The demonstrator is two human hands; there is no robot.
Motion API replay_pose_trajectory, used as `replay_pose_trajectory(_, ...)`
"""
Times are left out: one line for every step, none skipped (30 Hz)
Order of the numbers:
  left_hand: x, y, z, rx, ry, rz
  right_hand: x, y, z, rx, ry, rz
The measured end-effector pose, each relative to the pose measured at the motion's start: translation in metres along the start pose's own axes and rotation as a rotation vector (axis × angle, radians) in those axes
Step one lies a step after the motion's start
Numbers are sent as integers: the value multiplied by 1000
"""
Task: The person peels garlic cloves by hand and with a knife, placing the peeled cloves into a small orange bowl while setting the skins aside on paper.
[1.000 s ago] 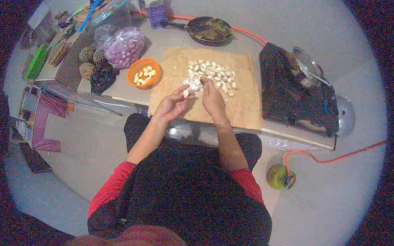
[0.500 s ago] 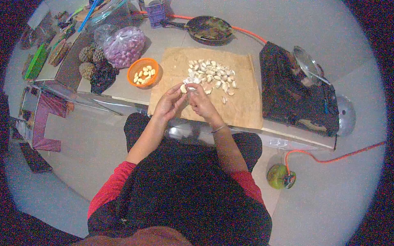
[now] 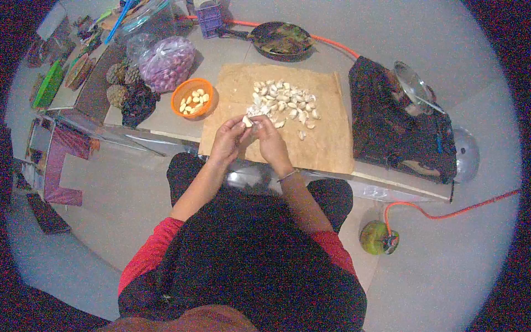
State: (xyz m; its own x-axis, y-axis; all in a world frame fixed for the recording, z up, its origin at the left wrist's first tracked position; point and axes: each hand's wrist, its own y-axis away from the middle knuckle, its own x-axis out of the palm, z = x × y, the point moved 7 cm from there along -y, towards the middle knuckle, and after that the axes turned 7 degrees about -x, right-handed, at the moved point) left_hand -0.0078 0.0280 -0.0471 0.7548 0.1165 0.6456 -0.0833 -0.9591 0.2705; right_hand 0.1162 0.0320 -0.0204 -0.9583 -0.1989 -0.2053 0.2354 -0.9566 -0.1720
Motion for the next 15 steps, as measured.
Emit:
replay_pose_trajectory(0,0,1,4,2,-9,-1,0,2,-36,180,-26)
replay_pose_trajectory(-1,0,2,7,5,-18,0,1,0,4,226,-23)
replay_pose_trajectory(1,1,1,9,6,-28,1,3,4,45,273,-20)
replay_pose_trajectory(2,3,1,13,-1,-29,2,4,6,86,319,-17)
replay_pose_trajectory(4,4,0,18,-8,-31,3,5,9,63,329,-36)
replay_pose_trajectory(5,6,-1,22,-15,-33,4,6,12,40,338,-55)
replay_pose_trajectory(3,5,-1,24,-28,-38,4,7,15,17,348,-73)
replay_pose_trajectory(1,4,-1,26,-40,-43,2,5,12,-27,368,-98)
replay_pose_trajectory(3,6,-4,29,-53,-48,1,2,11,-72,387,-123)
replay_pose_trajectory(5,8,-6,27,-36,-51,-2,0,11,-117,406,-149)
replay_pose_trajectory(7,11,-8,24,-20,-54,-3,-2,-3,9,164,-64)
replay_pose_trajectory(10,13,-10,23,-2,-56,-3,-3,-1,133,-78,22)
replay_pose_trajectory(7,11,-10,29,17,-49,3,-1,6,257,-320,110)
replay_pose_trajectory(2,8,-9,33,37,-44,5,1,22,247,-392,87)
replay_pose_trajectory(2,7,-9,39,57,-36,7,2,23,250,-419,129)
